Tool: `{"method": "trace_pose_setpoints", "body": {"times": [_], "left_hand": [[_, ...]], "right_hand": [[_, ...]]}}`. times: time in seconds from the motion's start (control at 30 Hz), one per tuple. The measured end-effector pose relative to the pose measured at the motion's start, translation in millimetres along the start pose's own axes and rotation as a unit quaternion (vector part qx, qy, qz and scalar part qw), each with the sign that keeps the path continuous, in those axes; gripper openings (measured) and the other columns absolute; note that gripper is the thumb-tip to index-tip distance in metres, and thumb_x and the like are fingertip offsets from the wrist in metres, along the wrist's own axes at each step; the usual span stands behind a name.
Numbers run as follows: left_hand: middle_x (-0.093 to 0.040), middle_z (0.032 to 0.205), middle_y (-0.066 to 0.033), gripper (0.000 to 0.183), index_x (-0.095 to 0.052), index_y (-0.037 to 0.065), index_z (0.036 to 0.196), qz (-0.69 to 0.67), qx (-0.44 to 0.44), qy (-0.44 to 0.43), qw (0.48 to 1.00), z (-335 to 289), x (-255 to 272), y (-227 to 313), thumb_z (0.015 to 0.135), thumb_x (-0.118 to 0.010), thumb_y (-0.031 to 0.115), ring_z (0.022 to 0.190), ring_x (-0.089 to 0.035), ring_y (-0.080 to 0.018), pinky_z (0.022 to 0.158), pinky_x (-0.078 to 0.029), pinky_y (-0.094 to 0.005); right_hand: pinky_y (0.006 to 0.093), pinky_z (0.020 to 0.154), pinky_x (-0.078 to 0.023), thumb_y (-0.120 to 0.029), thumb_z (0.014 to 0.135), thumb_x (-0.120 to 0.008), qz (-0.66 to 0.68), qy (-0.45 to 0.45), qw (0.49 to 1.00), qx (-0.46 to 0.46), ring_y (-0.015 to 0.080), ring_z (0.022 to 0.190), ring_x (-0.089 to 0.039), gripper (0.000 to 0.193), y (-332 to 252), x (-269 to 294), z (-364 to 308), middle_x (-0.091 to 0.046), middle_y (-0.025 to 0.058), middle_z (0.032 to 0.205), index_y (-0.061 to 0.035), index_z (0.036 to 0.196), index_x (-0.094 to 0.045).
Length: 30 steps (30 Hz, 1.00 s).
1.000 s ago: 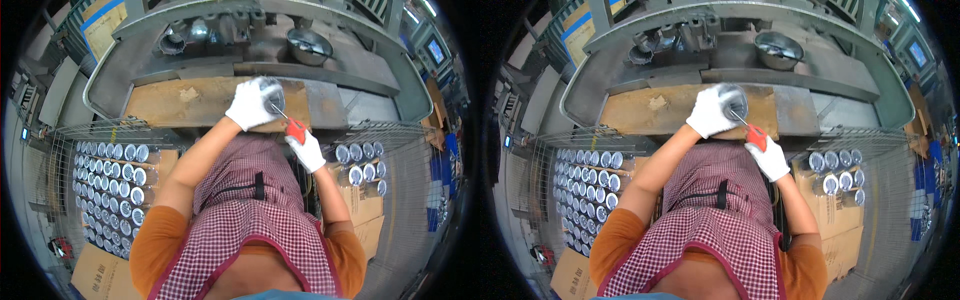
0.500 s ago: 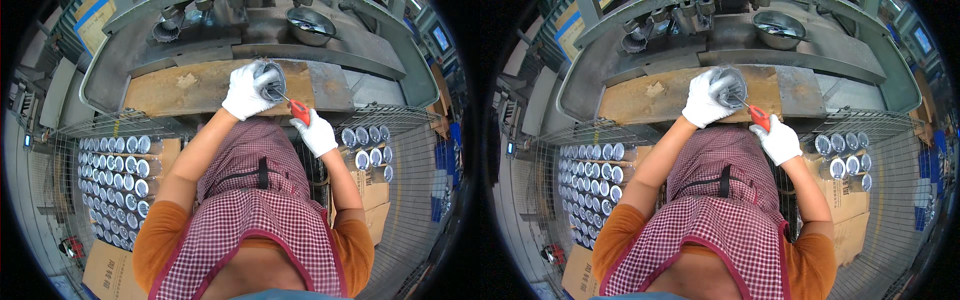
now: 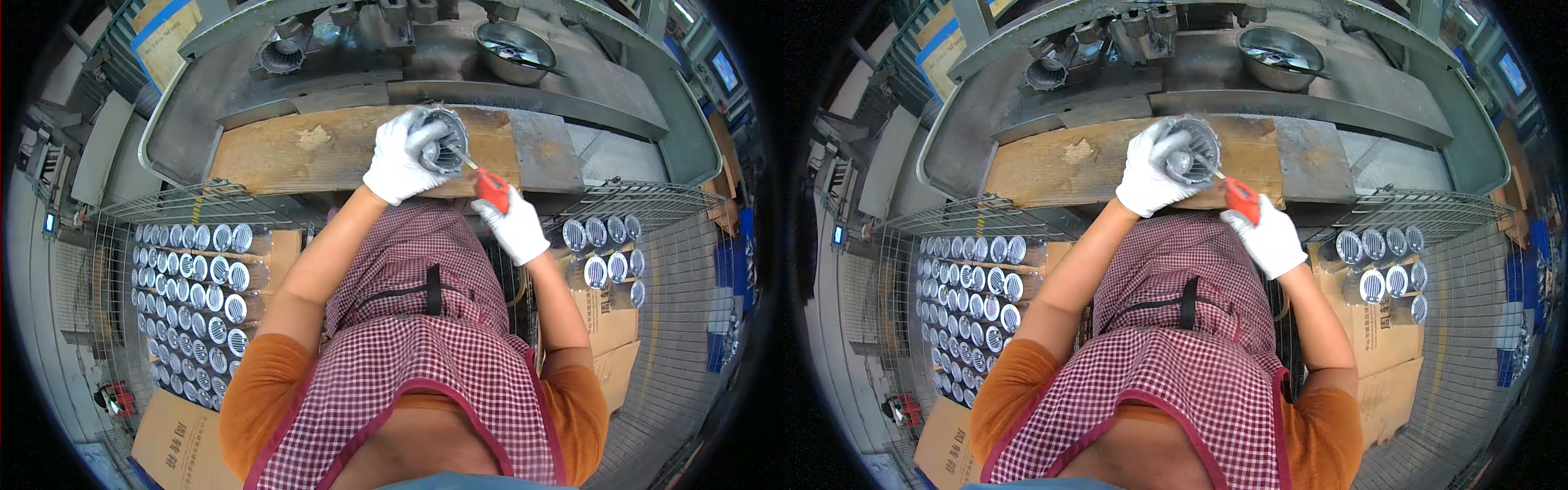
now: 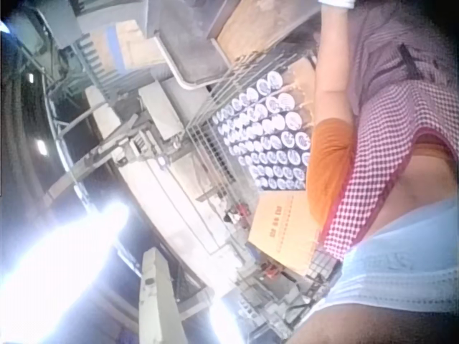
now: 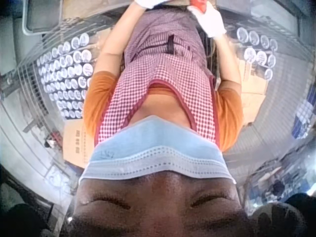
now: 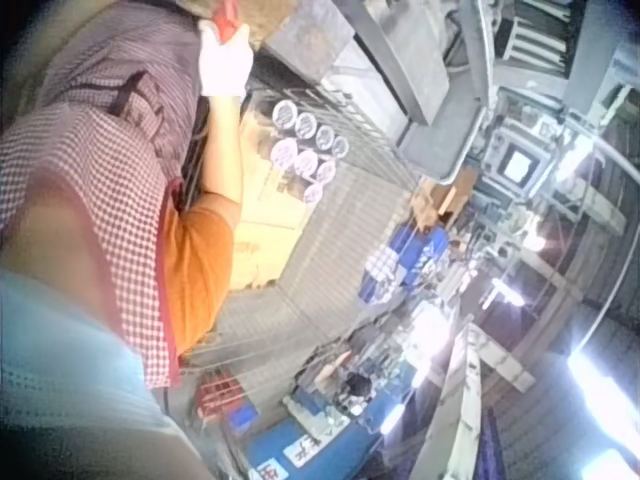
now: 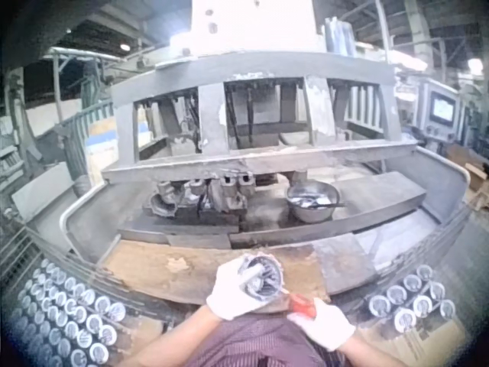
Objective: Processing and cleaning metal parts using a deburring tool and industrial press machinery on a fabrication floor.
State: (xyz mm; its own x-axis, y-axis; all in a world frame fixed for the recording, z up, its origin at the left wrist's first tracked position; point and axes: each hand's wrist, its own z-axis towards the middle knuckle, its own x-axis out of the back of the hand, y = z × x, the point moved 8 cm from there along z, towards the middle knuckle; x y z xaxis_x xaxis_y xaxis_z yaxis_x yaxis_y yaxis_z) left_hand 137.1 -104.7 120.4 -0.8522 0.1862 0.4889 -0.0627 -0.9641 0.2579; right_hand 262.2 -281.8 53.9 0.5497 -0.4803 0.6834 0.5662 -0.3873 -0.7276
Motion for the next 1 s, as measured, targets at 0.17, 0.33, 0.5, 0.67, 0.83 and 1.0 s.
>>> {"method": "trace_pose_setpoints", "body": {"times": [0.17, 0.33, 0.5, 0.67, 0.83, 1.0], "left_hand": [[-0.066, 0.125, -0.0157, 0.071, -0.058, 0.004, 0.132, -0.14, 0.239, -0.025, 0.96, -16, 4, -70, 0.069, -0.087, 0.02, 0.115, -0.064, -0.0257, 0.102, -0.049, -0.0403], [-0.059, 0.137, -0.0191, 0.082, -0.043, -0.002, 0.146, -0.208, 0.288, 0.031, 0.934, -59, 27, -134, 0.094, -0.06, 0.059, 0.127, -0.057, -0.0273, 0.108, -0.043, -0.036], [-0.063, 0.127, -0.0174, 0.063, -0.045, 0.012, 0.149, -0.036, 0.336, 0.109, 0.935, -78, 71, -175, 0.099, -0.057, 0.049, 0.119, -0.06, -0.0299, 0.103, -0.046, -0.0412], [-0.055, 0.141, -0.0187, 0.068, -0.051, 0.017, 0.145, 0.345, 0.348, 0.051, 0.87, -72, 111, -192, 0.09, -0.063, 0.056, 0.124, -0.055, -0.0401, 0.101, -0.045, -0.0525], [-0.049, 0.147, -0.0178, 0.069, -0.049, 0.021, 0.147, 0.386, 0.368, -0.098, 0.84, -91, 91, -209, 0.089, -0.063, 0.056, 0.132, -0.047, -0.0405, 0.103, -0.04, -0.0578], [-0.047, 0.149, -0.0181, 0.069, -0.048, 0.021, 0.148, 0.404, 0.357, -0.045, 0.841, -90, 97, -203, 0.09, -0.063, 0.056, 0.132, -0.047, -0.0408, 0.104, -0.04, -0.0561]], "right_hand": [[0.0353, 0.086, -0.053, -0.042, 0.088, -0.074, 0.057, 0.196, 0.978, -0.035, 0.0227, 0.092, -0.069, 0.054, 42, 99, 15, -0.073, 0.0137, 0.102, -0.0032, 0.125, -0.063], [0.0297, 0.071, -0.049, -0.046, 0.09, -0.073, 0.099, 0.426, 0.891, -0.12, 0.0132, 0.074, -0.06, 0.051, 124, 235, 21, -0.068, 0.0066, 0.091, -0.0057, 0.121, -0.066], [0.0415, 0.081, -0.053, -0.056, 0.082, -0.076, -0.078, 0.53, 0.831, -0.152, 0.0295, 0.088, -0.07, 0.065, 184, 275, 12, -0.072, 0.0159, 0.099, -0.0033, 0.118, -0.068], [0.047, 0.101, -0.046, -0.046, 0.083, -0.077, -0.161, 0.606, 0.76, -0.173, 0.0406, 0.115, -0.06, 0.068, 197, 234, -14, -0.064, 0.0215, 0.124, -0.0007, 0.131, -0.06], [0.0447, 0.092, -0.05, -0.024, 0.084, -0.079, -0.304, 0.609, 0.728, 0.081, 0.0375, 0.104, -0.063, 0.051, 116, 212, -13, -0.066, 0.0188, 0.116, -0.0059, 0.128, -0.063], [0.0406, 0.071, -0.051, -0.034, 0.093, -0.067, -0.199, 0.42, 0.885, -0.013, 0.0358, 0.075, -0.067, 0.034, 132, 189, 49, -0.071, 0.0197, 0.085, -0.0006, 0.095, -0.074]]}}
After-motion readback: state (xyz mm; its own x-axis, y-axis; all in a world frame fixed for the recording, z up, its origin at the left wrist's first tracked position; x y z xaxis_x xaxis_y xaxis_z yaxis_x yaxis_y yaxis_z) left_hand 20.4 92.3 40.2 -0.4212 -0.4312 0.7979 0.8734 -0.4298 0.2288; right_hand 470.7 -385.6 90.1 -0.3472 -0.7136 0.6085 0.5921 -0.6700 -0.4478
